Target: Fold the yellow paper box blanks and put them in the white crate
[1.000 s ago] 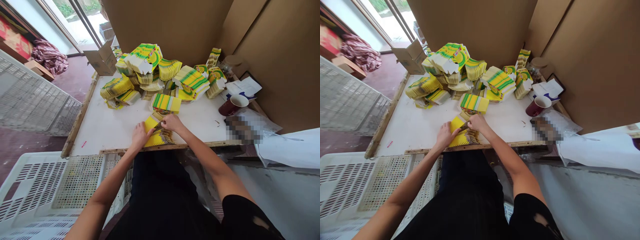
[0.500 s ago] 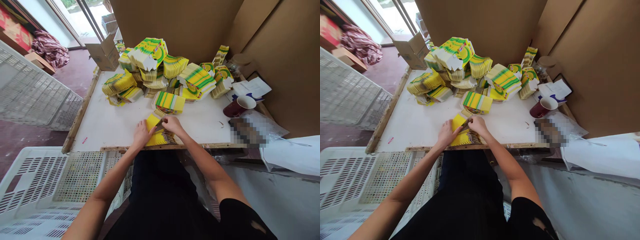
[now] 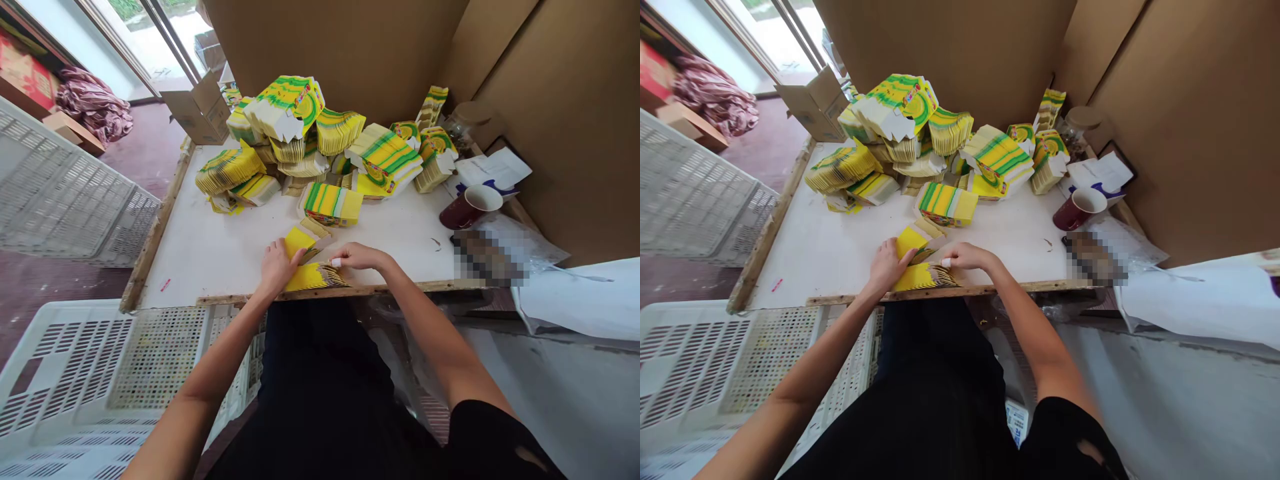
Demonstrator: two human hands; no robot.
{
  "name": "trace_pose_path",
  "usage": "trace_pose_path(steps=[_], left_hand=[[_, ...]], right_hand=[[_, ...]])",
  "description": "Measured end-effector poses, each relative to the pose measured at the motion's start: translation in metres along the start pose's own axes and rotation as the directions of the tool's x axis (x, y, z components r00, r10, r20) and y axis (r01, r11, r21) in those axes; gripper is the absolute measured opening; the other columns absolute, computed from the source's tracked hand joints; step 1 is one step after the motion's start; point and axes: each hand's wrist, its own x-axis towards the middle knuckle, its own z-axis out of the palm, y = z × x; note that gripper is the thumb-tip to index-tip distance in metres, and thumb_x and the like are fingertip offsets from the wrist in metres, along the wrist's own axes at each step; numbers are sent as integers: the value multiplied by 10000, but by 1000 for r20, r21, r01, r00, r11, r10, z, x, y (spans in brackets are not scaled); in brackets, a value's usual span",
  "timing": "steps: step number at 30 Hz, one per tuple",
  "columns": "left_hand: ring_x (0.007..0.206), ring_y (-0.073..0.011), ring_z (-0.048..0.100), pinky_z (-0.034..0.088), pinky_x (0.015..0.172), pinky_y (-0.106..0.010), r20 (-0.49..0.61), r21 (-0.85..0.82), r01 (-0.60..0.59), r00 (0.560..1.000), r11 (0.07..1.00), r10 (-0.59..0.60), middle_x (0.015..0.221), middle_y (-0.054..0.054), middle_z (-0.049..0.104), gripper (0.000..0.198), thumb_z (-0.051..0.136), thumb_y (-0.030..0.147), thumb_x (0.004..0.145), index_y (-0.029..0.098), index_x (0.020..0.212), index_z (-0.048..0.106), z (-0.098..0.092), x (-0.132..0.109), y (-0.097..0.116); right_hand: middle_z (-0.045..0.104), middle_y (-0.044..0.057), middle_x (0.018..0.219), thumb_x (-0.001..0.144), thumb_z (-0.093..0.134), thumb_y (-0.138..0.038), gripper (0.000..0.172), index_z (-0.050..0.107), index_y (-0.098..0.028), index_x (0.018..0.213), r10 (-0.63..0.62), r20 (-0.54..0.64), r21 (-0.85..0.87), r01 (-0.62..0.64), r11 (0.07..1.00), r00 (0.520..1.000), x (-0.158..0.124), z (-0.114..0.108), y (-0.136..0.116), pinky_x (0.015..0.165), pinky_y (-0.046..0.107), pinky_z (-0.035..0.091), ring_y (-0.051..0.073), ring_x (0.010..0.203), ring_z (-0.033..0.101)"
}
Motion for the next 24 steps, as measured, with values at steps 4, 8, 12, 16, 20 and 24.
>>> trace_pose_path(steps=[4, 8, 12, 16, 20, 24], left_hand=[[1094, -286, 560, 435, 900, -371, -17, 14, -15, 1000, 1000, 15, 1140, -171, 603, 446, 471, 485, 890, 112, 1134, 503, 2, -1, 1], [1077, -289, 571, 439, 902, -378, -47, 0, -23, 999, 1000, 23, 1116, -166, 616, 439, 478, 485, 886, 116, 1121, 514, 4, -1, -1], [1073, -292, 577, 444, 903, -387, -58, -9, -23, 998, 1000, 23, 1109, -168, 620, 438, 491, 491, 878, 120, 1110, 519, 6, 0, -2], [1055, -291, 580, 447, 892, -391, -76, -12, -37, 996, 999, 36, 1082, -156, 626, 434, 492, 500, 874, 134, 1105, 519, 7, 0, -3], [1048, -286, 582, 449, 882, -383, -84, 12, -29, 996, 999, 30, 1076, -156, 625, 433, 477, 502, 882, 130, 1100, 521, 8, -1, -3], [1045, -283, 585, 458, 872, -374, -57, 41, -53, 997, 998, 55, 1079, -159, 624, 444, 465, 501, 891, 120, 1111, 522, 8, -2, -4]], right_hand=[[735, 48, 977, 854, 513, -219, 295, 709, -173, 1071, 20, -418, -33, -37, 999, 908, 6, 5, 0, 785, 281, 481, 181, 861, 643], [697, 91, 1025, 852, 501, -136, 317, 699, -179, 1096, 3, -525, -275, -172, 946, 851, 8, 10, -7, 825, 297, 460, 202, 936, 621], [651, 89, 1035, 869, 462, -117, 291, 705, -185, 1015, -38, -538, -393, -211, 895, 842, 2, 16, -12, 808, 274, 439, 197, 977, 585], [638, 100, 1001, 846, 492, -121, 208, 677, -165, 932, -52, -515, -442, -213, 872, 855, 3, 16, -20, 791, 278, 416, 210, 952, 563], [665, 124, 992, 833, 495, -125, 213, 644, -136, 985, 41, -502, -475, -316, 821, 864, 12, 14, -32, 765, 299, 405, 237, 910, 585], [675, 168, 1027, 840, 497, -177, 247, 639, -102, 1027, 125, -541, -475, -425, 771, 832, 24, 18, -42, 755, 313, 410, 268, 930, 606]])
